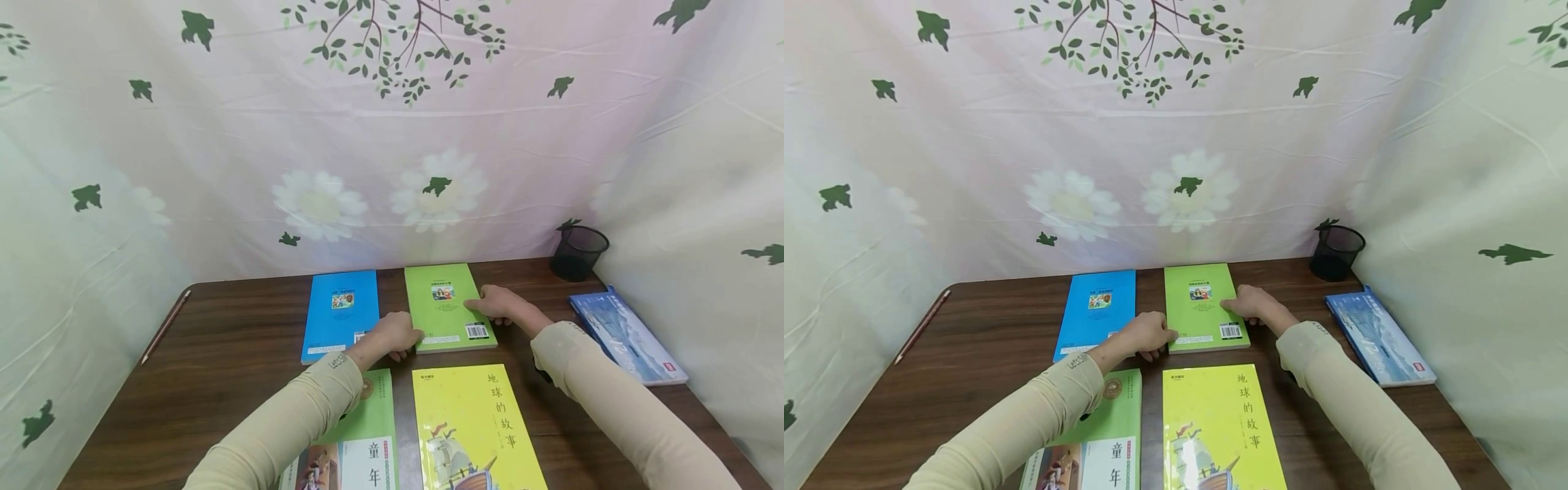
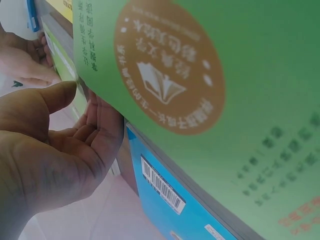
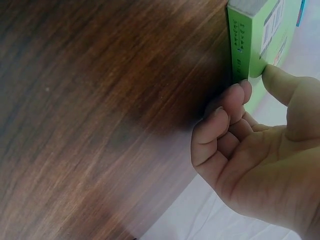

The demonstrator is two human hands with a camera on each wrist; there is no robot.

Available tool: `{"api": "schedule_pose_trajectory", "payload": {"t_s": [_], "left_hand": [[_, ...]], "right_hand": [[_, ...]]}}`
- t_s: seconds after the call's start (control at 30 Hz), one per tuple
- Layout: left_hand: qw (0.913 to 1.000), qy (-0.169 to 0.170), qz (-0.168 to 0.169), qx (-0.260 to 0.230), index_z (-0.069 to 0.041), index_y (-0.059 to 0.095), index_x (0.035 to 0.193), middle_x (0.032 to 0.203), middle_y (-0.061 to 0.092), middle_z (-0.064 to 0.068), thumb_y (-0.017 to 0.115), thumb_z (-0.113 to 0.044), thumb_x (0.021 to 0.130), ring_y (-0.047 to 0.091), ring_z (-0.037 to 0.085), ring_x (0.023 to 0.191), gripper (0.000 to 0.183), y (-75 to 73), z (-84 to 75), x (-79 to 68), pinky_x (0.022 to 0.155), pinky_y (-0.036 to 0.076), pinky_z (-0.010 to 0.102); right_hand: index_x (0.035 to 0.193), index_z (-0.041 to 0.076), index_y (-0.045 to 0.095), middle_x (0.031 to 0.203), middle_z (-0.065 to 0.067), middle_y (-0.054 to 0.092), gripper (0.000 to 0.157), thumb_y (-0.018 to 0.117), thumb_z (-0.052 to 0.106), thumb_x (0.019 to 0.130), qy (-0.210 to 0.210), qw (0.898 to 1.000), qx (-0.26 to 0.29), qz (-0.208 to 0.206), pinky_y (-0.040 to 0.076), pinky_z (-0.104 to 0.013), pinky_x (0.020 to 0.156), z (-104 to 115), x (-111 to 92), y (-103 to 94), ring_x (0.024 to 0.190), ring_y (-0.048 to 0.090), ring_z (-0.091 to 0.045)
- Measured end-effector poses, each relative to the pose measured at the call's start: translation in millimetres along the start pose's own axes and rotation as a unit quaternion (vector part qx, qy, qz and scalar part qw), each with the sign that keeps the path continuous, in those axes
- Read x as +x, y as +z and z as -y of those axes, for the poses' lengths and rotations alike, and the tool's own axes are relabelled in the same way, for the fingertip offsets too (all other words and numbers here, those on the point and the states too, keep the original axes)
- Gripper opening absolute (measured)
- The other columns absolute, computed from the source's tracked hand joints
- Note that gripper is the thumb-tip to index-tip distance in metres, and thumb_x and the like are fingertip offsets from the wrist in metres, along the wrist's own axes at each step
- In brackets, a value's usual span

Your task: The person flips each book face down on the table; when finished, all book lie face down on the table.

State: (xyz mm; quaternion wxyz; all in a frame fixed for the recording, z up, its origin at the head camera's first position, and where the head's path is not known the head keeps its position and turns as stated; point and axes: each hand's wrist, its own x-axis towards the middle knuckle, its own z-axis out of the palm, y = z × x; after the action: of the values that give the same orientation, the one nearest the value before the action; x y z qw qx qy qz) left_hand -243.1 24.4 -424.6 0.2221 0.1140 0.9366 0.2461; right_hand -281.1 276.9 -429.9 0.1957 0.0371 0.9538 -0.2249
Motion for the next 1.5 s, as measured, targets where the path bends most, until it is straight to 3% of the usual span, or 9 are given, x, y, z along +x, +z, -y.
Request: {"api": "schedule_pose_trajectory", "payload": {"t_s": [0.17, 0.4, 0.8, 0.97, 1.23, 1.4, 1.5], "left_hand": [[1.0, 0.0, -0.002, -0.003, -0.006, 0.065, 0.068, 0.061, 0.064, 0.01, 0.062, -0.029, 0.1, 0.066, 0.021, 0.055, 0.039, 0.5, 0.5, 0.0, 0.049, 0.056, 0.031], [0.9999, 0.014, -0.006, 0.007, -0.008, 0.062, 0.064, 0.063, 0.067, 0.011, 0.061, -0.03, 0.1, 0.067, 0.023, 0.056, 0.042, 0.6, 0.0, -4.2, 0.052, 0.056, 0.032], [0.9997, 0.017, -0.009, -0.012, -0.01, 0.071, 0.098, 0.065, 0.068, 0.011, 0.063, -0.031, 0.099, 0.063, 0.022, 0.055, 0.023, 1.9, 1.9, -4.2, 0.051, 0.048, 0.031], [0.9997, 0.017, -0.008, -0.015, -0.012, 0.071, 0.114, 0.064, 0.065, 0.008, 0.062, -0.03, 0.099, 0.06, 0.02, 0.053, 0.025, 2.6, 2.3, -5.9, 0.047, 0.042, 0.028], [0.9996, 0.02, -0.021, 0.003, -0.011, 0.065, 0.09, 0.065, 0.064, 0.005, 0.063, -0.033, 0.099, 0.059, 0.018, 0.056, 0.023, 0.3, 5.7, -13.4, 0.051, 0.041, 0.027], [0.9968, 0.059, -0.054, 0.003, -0.011, 0.067, 0.101, 0.069, 0.059, 0.002, 0.06, -0.03, 0.1, 0.05, 0.014, 0.056, 0.021, -6.9, 10.4, -21.3, 0.053, 0.038, 0.028], [0.9948, 0.072, -0.071, -0.009, -0.011, 0.067, 0.107, 0.072, 0.061, 0.0, 0.059, -0.03, 0.101, 0.052, 0.013, 0.059, 0.022, -13.3, 15.6, -30.8, 0.053, 0.041, 0.028]], "right_hand": [[0.101, 0.004, 0.051, 0.069, -0.006, 0.05, 0.042, 0.054, 0.046, 0.1, -0.003, 1.0, -0.002, 0.001, 0.044, -0.033, 0.053, 1, -1, -0.1, 0.059, 0.05, -0.019], [0.101, 0.004, 0.051, 0.069, -0.006, 0.051, 0.042, 0.054, 0.046, 0.1, -0.007, 1.0, -0.004, -0.001, 0.045, -0.033, 0.053, 1, -1, 0.9, 0.059, 0.051, -0.02], [0.102, 0.004, 0.052, 0.07, -0.007, 0.051, 0.044, 0.053, 0.048, 0.101, -0.009, 1.0, -0.007, -0.014, 0.045, -0.033, 0.053, -1, -3, 1.4, 0.059, 0.052, -0.02], [0.1, 0.004, 0.051, 0.071, -0.008, 0.052, 0.044, 0.053, 0.048, 0.101, -0.01, 1.0, -0.005, -0.021, 0.044, -0.033, 0.053, 0, -5, 2.3, 0.06, 0.052, -0.021], [0.101, 0.003, 0.052, 0.076, -0.01, 0.055, 0.044, 0.053, 0.047, 0.1, -0.006, 1.0, -0.005, -0.023, 0.044, -0.034, 0.055, 1, -6, 4.8, 0.061, 0.054, -0.022], [0.101, 0.004, 0.051, 0.075, -0.009, 0.054, 0.044, 0.055, 0.048, 0.099, -0.01, 1.0, -0.01, -0.023, 0.044, -0.033, 0.054, 1, -10, 3.2, 0.06, 0.053, -0.022], [0.101, 0.004, 0.05, 0.077, -0.009, 0.054, 0.045, 0.056, 0.049, 0.098, -0.015, 0.999, -0.015, -0.029, 0.042, -0.033, 0.056, 3, -15, 0.2, 0.064, 0.052, -0.022]]}}
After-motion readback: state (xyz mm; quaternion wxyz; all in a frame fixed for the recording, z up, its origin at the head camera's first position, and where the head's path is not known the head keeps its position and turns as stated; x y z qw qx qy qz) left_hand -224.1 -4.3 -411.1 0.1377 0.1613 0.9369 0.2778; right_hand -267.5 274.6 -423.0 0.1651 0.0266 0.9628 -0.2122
